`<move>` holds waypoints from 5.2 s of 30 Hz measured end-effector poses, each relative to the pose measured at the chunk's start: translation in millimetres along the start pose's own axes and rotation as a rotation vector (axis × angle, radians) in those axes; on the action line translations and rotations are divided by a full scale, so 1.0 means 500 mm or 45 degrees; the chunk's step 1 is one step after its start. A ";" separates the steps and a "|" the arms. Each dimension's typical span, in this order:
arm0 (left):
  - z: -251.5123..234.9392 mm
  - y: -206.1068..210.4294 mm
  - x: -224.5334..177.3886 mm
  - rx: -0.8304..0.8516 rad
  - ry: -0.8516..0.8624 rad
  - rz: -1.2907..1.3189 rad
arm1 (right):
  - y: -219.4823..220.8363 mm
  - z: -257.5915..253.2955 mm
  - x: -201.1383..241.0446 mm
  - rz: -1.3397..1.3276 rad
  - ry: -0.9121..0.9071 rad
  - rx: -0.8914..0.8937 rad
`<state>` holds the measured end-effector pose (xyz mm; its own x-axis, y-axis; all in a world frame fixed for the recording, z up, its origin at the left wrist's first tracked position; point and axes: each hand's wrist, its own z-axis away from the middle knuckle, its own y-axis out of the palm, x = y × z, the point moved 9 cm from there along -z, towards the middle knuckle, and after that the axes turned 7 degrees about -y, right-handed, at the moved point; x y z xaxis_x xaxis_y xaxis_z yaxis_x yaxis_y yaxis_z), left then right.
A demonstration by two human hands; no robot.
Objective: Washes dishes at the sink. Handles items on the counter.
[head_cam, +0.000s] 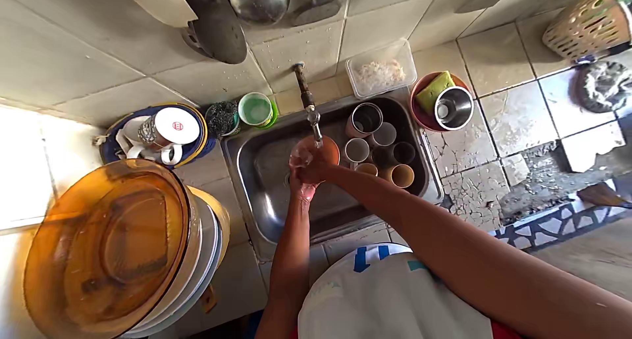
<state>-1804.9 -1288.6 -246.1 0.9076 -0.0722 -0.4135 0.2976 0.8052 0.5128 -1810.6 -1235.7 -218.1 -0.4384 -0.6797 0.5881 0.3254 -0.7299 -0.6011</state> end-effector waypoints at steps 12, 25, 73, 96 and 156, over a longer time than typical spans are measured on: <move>-0.057 0.002 0.024 -0.004 -0.087 0.132 | -0.123 0.313 -0.011 0.319 -0.487 -0.549; -0.014 0.067 -0.145 -0.395 0.478 -0.844 | -0.134 0.607 -0.307 -0.214 0.106 -1.104; -0.081 0.144 -0.046 -0.100 0.168 -0.272 | -0.161 0.670 -0.056 0.498 -0.334 -0.705; 0.038 0.024 -0.074 -0.245 0.201 -0.762 | -0.142 0.528 0.067 0.860 -0.189 0.236; 0.204 0.386 0.079 0.054 1.331 -1.951 | -0.552 0.466 -0.429 0.486 0.976 -0.807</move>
<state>-1681.3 -1195.9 -86.8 -0.6527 -0.2722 -0.7070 0.6018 0.3806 -0.7021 -1611.1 -905.5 -52.2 -0.8817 -0.4675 -0.0637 0.1540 -0.1575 -0.9754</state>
